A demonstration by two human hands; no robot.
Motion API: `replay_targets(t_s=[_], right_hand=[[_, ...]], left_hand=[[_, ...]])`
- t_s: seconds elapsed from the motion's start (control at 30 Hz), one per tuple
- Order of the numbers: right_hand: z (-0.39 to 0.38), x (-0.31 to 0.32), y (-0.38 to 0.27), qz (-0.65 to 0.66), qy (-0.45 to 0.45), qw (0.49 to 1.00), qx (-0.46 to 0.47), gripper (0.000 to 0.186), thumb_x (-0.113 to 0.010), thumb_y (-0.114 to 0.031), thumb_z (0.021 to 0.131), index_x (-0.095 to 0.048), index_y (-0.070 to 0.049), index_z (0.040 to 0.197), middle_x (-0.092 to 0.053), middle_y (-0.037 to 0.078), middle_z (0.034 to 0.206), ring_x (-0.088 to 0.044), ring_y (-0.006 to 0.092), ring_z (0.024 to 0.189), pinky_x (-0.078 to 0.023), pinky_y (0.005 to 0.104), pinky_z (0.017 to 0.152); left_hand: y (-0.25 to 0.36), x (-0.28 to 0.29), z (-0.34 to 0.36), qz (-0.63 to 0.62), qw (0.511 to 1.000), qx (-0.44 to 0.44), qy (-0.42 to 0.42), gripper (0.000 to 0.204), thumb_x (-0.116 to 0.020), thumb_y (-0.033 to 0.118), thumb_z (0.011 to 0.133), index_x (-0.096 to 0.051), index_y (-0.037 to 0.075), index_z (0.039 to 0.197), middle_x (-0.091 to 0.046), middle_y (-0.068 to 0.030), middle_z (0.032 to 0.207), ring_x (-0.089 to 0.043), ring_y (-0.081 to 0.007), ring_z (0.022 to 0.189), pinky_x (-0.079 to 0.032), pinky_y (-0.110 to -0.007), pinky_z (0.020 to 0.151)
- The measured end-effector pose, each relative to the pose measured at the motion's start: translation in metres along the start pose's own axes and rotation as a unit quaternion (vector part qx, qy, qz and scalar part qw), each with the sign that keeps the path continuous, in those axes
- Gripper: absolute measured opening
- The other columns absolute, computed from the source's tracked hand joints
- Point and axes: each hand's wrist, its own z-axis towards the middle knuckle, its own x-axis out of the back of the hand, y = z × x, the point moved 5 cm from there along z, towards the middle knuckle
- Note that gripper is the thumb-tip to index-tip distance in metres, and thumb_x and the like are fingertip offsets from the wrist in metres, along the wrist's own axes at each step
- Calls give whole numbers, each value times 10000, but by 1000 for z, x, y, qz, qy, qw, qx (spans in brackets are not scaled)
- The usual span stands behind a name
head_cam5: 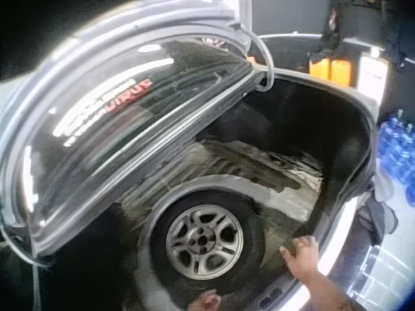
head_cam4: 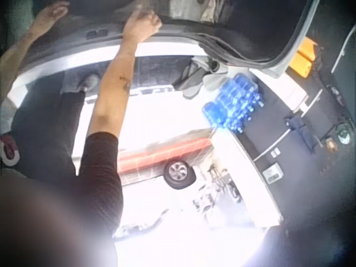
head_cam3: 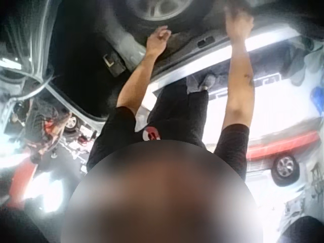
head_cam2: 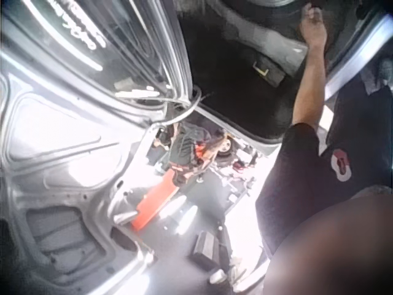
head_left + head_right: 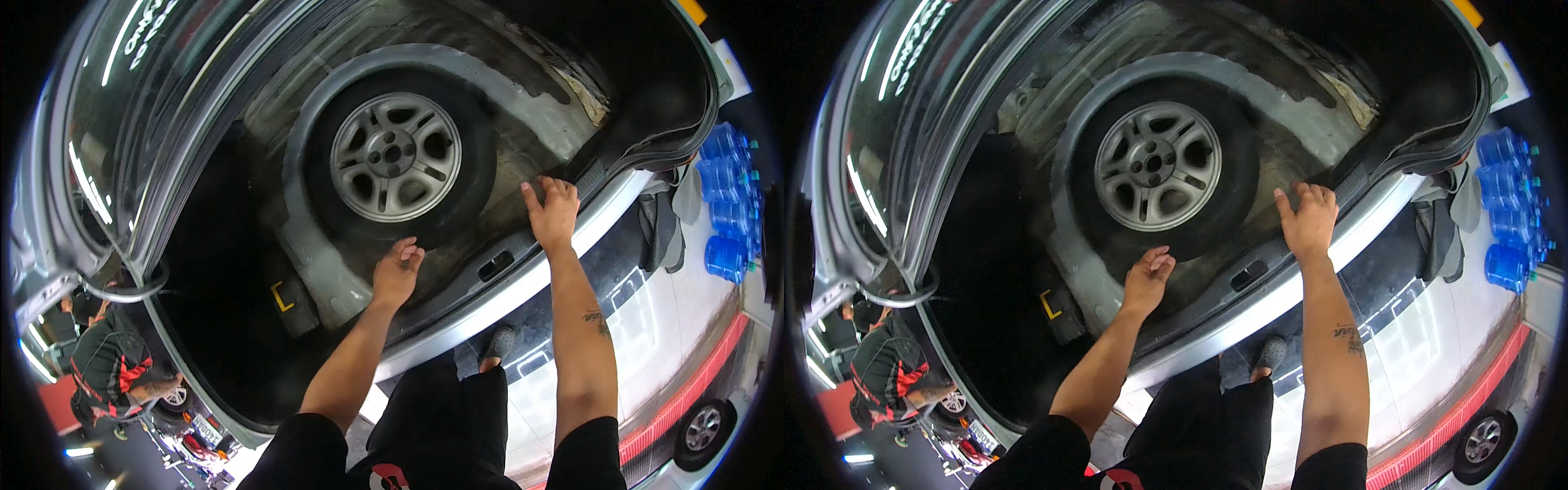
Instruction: The person removes a brown trunk cover and a black floor mat from the trunk of a silver car, then removes the spare tire and places it on the floor. The person also moves a partition wall and returns the trunk cover to the trunk.
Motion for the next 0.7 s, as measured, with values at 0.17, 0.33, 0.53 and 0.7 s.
replay_targets(t_s=[0.17, 0.33, 0.53, 0.7], right_hand=[[14, -17, -6, -84, -10, 996, -41, 452, -657, -470, 962, -761, -76, 1156, -719, 70, 1162, -562, 296, 1198, -394, 442, 1041], [17, -16, -11, -69, 42, 996, -47, 364, -692, -404, 931, -763, -83, 1088, -717, 55, 1094, -574, 283, 1148, -411, 432, 1009], [18, -15, -8, -54, 76, 995, -35, 254, -747, -330, 873, -756, -84, 937, -710, 46, 987, -593, 290, 1087, -425, 430, 967], [21, -17, -5, -55, 59, 996, -39, 256, -749, -325, 856, -747, -71, 889, -703, 54, 949, -600, 291, 1044, -432, 425, 939]], left_hand=[[-20, 6, 67, 210, 975, -22, -63, 500, -680, 354, 976, -603, 80, 1388, -692, -185, 1305, -660, -381, 1200, -526, -452, 1017], [-11, 3, 131, 343, 928, -140, -37, 585, -763, 318, 902, -595, 31, 1384, -669, -194, 1314, -610, -387, 1243, -488, -477, 1043], [-1, -13, 217, 442, 885, -137, -50, 880, -846, 371, 820, -430, 47, 1524, -513, -170, 1496, -464, -329, 1412, -365, -534, 1150], [0, -23, 263, 512, 851, -41, -109, 1027, -873, 416, 801, -317, 78, 1595, -346, -139, 1651, -332, -288, 1525, -227, -584, 1231]])
